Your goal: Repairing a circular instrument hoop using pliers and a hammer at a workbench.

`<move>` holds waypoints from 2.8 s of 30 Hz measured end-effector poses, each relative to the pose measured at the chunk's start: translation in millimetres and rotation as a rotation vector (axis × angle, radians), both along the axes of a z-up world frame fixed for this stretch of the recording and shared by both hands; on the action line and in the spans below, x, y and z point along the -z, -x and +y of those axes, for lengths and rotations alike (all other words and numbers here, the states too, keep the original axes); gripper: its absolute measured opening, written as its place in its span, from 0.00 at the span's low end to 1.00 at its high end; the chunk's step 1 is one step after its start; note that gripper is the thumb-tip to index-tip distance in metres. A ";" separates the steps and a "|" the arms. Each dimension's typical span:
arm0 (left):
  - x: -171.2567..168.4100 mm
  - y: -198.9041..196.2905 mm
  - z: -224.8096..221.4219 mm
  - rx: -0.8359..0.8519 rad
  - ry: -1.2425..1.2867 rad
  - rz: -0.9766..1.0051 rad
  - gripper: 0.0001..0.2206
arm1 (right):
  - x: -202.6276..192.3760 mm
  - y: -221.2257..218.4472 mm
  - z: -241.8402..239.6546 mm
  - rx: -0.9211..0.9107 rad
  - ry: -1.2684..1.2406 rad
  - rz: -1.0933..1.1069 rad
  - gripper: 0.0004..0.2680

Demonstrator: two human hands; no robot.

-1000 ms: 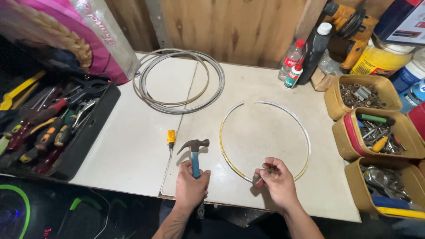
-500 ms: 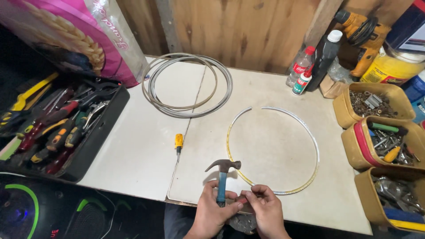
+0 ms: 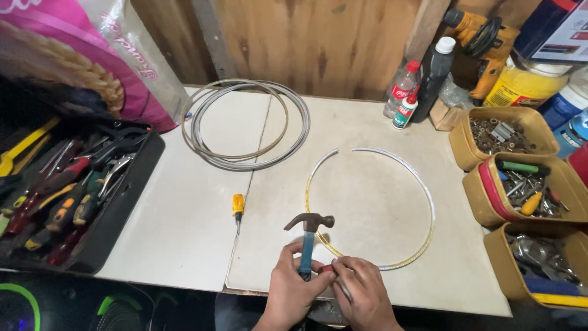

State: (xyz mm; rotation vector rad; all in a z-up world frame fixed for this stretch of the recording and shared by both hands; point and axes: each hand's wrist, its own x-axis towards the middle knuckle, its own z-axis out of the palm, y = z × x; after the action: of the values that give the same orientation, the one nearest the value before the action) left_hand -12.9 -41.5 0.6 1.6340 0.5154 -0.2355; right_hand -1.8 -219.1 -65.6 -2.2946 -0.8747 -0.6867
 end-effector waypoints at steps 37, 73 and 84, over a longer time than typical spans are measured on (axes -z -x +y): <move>28.5 -58.1 -26.3 0.032 0.002 0.004 0.11 | 6.8 -71.0 -101.2 0.266 -1.253 1.076 0.11; 23.4 -55.9 -26.1 0.066 -0.014 -0.006 0.12 | 35.6 -57.3 -103.0 0.230 -0.485 0.736 0.12; 21.4 -55.0 -25.7 0.060 -0.006 0.001 0.12 | 39.7 -58.5 -103.5 0.402 -0.500 0.757 0.15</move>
State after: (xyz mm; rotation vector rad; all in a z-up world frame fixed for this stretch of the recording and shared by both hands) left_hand 42.1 -67.2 -20.8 1.6569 0.4680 -0.2795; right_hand 56.7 -322.6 -105.2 -2.0127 0.1072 -0.1170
